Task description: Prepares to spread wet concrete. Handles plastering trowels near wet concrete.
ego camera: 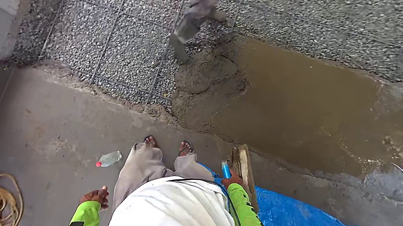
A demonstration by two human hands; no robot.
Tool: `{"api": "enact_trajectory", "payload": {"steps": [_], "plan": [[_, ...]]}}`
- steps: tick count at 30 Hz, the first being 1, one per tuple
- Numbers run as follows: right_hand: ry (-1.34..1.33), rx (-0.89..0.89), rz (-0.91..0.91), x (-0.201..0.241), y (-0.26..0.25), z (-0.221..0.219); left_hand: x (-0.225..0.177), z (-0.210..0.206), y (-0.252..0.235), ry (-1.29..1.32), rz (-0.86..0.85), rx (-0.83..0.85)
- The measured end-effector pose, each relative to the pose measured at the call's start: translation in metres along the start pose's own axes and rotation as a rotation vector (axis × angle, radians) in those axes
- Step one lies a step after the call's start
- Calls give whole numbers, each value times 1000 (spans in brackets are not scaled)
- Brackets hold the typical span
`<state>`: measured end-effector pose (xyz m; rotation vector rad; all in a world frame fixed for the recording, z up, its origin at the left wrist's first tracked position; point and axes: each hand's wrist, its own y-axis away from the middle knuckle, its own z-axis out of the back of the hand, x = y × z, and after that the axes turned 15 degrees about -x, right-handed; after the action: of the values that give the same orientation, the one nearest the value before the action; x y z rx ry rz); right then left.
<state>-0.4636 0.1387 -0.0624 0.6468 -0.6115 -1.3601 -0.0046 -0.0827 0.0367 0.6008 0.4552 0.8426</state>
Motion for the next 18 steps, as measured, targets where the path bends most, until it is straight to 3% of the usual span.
{"api": "enact_trajectory", "payload": {"steps": [10,18], "plan": [[61,-32,-26,57,7,-12,-15,26,-41,-69,101,83],[-42,-140,-152,149,43,-29,-84,93,-154,6,81,149]]}}
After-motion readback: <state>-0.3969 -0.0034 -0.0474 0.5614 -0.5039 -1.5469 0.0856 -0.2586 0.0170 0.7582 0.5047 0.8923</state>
